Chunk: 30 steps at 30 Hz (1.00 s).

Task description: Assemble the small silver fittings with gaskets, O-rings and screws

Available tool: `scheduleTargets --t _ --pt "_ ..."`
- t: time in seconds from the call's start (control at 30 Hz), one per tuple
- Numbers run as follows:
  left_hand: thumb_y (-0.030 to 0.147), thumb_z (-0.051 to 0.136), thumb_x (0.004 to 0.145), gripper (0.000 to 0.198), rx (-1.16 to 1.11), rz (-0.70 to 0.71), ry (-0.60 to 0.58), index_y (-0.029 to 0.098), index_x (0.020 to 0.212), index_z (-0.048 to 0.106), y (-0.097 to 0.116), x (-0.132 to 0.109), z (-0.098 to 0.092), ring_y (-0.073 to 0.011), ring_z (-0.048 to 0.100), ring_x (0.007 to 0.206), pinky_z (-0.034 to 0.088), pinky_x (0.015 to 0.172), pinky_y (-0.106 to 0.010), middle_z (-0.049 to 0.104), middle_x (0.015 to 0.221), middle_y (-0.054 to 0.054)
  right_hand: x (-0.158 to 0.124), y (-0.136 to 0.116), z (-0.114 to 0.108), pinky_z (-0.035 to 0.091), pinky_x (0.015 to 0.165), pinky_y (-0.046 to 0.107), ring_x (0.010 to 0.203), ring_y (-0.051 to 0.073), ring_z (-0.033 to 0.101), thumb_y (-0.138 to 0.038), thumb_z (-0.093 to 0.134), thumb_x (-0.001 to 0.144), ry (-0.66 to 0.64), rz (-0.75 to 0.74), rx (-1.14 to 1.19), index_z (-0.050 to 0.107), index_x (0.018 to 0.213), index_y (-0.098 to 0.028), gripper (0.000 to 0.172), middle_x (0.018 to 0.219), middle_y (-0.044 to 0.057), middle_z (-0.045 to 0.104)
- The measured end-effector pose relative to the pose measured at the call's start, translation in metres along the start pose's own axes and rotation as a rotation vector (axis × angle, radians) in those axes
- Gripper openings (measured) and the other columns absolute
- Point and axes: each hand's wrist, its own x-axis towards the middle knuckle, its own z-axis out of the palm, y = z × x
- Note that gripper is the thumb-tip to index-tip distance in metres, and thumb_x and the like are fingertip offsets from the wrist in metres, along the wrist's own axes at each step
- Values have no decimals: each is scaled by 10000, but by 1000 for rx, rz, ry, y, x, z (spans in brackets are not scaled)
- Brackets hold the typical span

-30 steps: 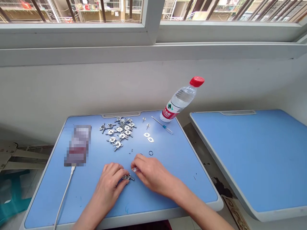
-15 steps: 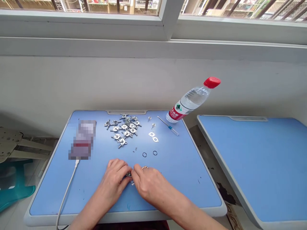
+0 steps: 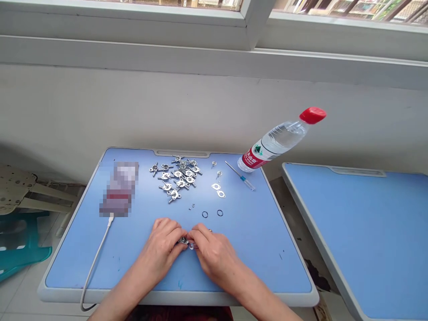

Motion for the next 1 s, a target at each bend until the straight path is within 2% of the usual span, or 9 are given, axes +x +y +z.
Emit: scheduleTargets --t 0.2,0.3,0.4,0.57,0.63,0.73,0.87,1.0 --pt "76 628 866 143 -12 18 32 199 910 571 -3 -1 2 -178 511 823 394 774 -333 589 849 10 -1 -1 5 462 555 229 627 131 563 8 368 861 79 128 213 520 886 -206 264 755 10 575" --pt "70 672 836 181 -12 20 39 196 918 569 -4 -1 4 -181 511 824 394 777 -337 591 852 12 -1 -2 7 458 562 221 627 123 557 7 392 868 107 158 248 516 873 -208 248 739 0 566" --pt "64 678 828 185 2 22 35 192 901 567 -3 -1 4 -183 510 817 396 776 -340 585 841 11 -1 -4 7 444 538 221 619 126 558 6 358 888 120 96 145 521 894 -198 261 748 15 576" --pt "56 630 852 145 25 41 37 182 871 560 -2 -1 3 -180 498 795 399 772 -341 572 824 3 -2 -8 6 324 457 263 498 119 477 -17 322 947 115 -84 -238 576 917 -172 300 709 25 590" --pt "55 620 856 139 29 47 41 179 872 559 -2 -1 3 -182 493 791 398 770 -343 571 823 0 -1 -9 4 309 452 272 475 115 461 -16 303 949 100 -104 -266 586 892 -169 327 702 27 594" --pt "44 603 862 145 21 49 42 178 902 563 -2 -1 3 -182 496 801 393 780 -349 573 833 -1 1 -10 -5 360 471 254 533 121 521 -44 308 956 66 -59 -111 586 939 -169 305 753 40 617" --pt "54 623 858 159 -1 37 21 186 927 567 -1 -1 2 -184 508 823 387 796 -355 583 858 0 6 -11 -32 479 625 252 716 147 592 -161 388 981 38 187 297 559 995 -196 175 844 42 617" --pt "64 636 856 162 -9 21 0 195 929 577 -1 0 -1 -182 515 823 384 807 -361 584 856 4 10 -10 -54 482 691 258 802 155 574 -231 333 1026 54 311 530 561 923 -231 250 879 35 589"
